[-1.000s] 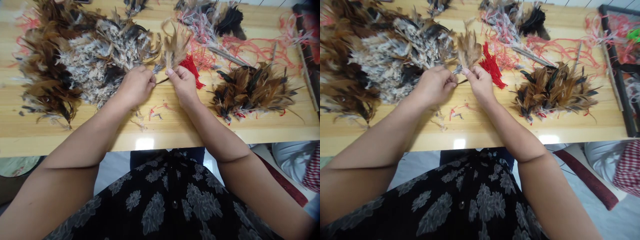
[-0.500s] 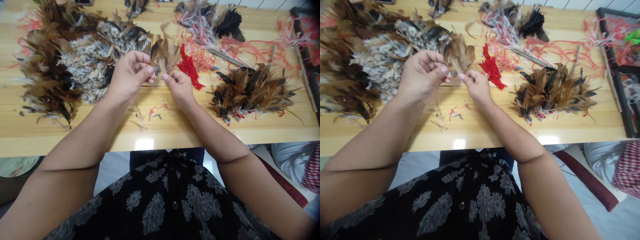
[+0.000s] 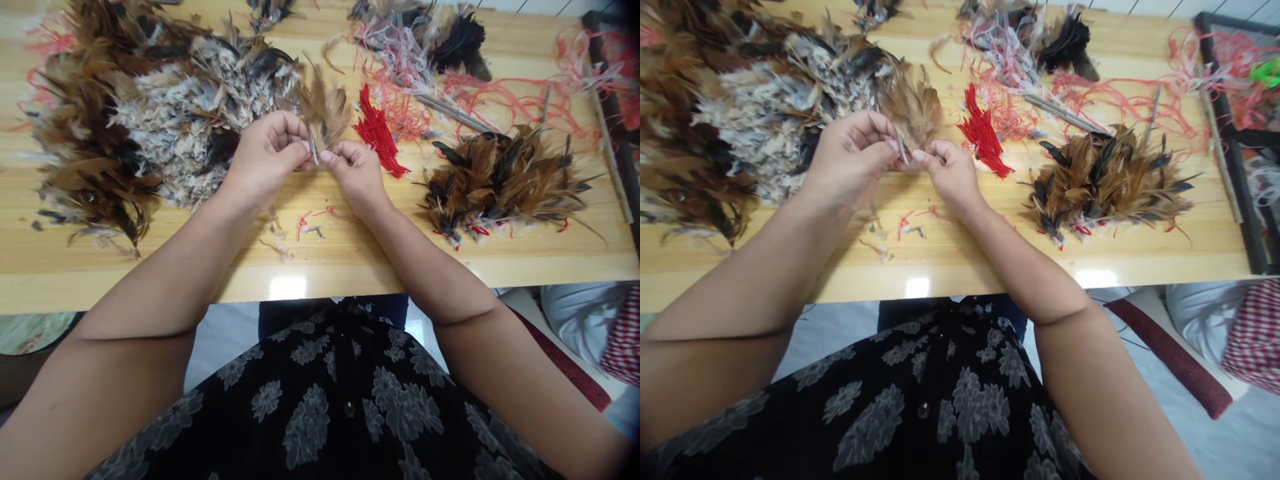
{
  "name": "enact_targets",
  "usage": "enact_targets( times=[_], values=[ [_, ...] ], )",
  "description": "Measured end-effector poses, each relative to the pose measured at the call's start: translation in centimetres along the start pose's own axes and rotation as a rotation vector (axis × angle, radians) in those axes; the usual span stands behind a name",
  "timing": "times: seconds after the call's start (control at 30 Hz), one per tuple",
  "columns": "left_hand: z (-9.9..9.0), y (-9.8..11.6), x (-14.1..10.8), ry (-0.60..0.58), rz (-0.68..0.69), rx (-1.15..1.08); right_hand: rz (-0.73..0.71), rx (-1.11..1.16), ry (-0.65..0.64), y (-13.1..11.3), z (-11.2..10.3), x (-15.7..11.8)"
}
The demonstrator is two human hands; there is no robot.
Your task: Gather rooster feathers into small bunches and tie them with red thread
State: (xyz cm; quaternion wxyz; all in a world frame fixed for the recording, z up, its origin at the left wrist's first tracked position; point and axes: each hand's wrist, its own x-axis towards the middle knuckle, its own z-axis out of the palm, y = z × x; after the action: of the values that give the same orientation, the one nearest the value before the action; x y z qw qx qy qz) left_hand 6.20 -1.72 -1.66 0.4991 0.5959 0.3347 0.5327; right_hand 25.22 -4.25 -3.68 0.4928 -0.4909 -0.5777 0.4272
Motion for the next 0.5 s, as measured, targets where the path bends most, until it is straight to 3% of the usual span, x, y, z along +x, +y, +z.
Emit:
enact_targets(
  times=[0.5],
  values=[
    [0.4,3.2,-0.7,-0.036,-0.201,-0.168,-0.007,-0.043,0.003,0.6,0.0,-0.2]
  ],
)
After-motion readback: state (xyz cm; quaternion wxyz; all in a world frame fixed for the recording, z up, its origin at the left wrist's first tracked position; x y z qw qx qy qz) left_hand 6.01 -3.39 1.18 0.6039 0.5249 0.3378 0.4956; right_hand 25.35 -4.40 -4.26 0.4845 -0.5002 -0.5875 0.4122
